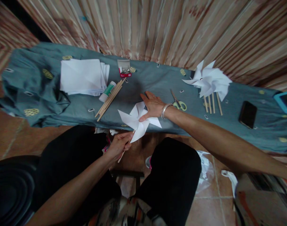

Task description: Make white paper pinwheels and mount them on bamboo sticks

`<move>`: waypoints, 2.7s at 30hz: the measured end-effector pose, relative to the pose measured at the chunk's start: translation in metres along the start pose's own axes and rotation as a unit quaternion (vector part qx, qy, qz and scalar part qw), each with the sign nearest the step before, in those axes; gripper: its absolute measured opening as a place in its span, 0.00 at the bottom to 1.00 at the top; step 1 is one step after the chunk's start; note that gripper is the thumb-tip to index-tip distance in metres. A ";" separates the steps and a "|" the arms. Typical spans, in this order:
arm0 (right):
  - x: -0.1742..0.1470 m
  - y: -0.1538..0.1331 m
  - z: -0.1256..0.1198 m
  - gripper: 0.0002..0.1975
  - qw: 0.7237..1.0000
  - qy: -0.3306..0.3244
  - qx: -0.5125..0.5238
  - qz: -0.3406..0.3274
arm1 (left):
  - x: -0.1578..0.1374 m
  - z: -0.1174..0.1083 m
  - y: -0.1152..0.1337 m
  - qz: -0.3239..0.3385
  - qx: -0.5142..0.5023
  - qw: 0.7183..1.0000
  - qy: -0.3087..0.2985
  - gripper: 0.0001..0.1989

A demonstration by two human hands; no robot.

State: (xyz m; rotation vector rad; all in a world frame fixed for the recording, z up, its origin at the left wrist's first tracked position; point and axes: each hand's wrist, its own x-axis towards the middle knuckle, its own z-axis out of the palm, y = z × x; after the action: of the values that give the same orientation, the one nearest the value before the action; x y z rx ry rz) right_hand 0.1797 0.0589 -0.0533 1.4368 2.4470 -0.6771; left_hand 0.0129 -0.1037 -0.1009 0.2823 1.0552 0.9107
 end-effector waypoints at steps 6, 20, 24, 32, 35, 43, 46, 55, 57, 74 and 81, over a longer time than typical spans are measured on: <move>0.003 -0.002 0.000 0.68 1.000 -0.017 -0.018 0.017 | -0.002 0.001 0.003 0.002 0.001 1.000 -0.005 0.23; 0.011 0.010 0.007 0.70 1.000 0.012 0.024 -0.010 | -0.001 -0.001 0.003 -0.005 0.002 1.000 -0.018 0.19; 0.010 0.008 0.005 0.70 1.000 -0.004 0.016 0.006 | -0.002 0.000 0.005 -0.013 0.002 1.000 -0.022 0.19; 0.008 0.005 0.003 0.70 1.000 -0.012 0.015 0.011 | 0.000 0.001 0.004 -0.025 0.003 1.000 -0.015 0.19; 0.008 0.008 0.005 0.69 1.000 -0.004 0.019 0.004 | 0.002 0.000 0.004 -0.031 -0.001 0.999 -0.017 0.18; 0.006 0.009 0.006 0.68 1.000 -0.003 0.013 -0.004 | 0.003 -0.001 0.002 -0.025 0.003 1.000 -0.019 0.19; 0.006 0.009 0.007 0.68 1.000 -0.003 0.014 -0.007 | 0.004 -0.001 0.002 -0.023 0.000 0.999 -0.024 0.20; 0.005 0.009 0.005 0.67 1.000 0.006 0.025 -0.006 | 0.002 -0.002 0.003 -0.013 -0.004 1.000 -0.023 0.20; 0.003 0.007 0.003 0.69 1.000 -0.001 0.031 0.001 | 0.001 -0.002 0.004 -0.010 -0.008 1.000 -0.024 0.20; -0.039 0.001 -0.001 0.48 0.901 0.317 0.295 0.016 | -0.006 0.006 0.030 0.084 -0.020 0.995 -0.049 0.17; -0.049 -0.019 0.012 0.28 0.760 0.499 0.415 0.029 | 0.010 0.022 0.057 0.124 -0.039 0.991 -0.023 0.16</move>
State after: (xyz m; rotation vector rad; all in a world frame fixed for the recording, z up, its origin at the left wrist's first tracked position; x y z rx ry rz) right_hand 0.1870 0.0076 -0.0388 2.7900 2.9010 -1.3701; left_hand 0.0042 -0.0568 -0.0621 0.3737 0.9534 1.1606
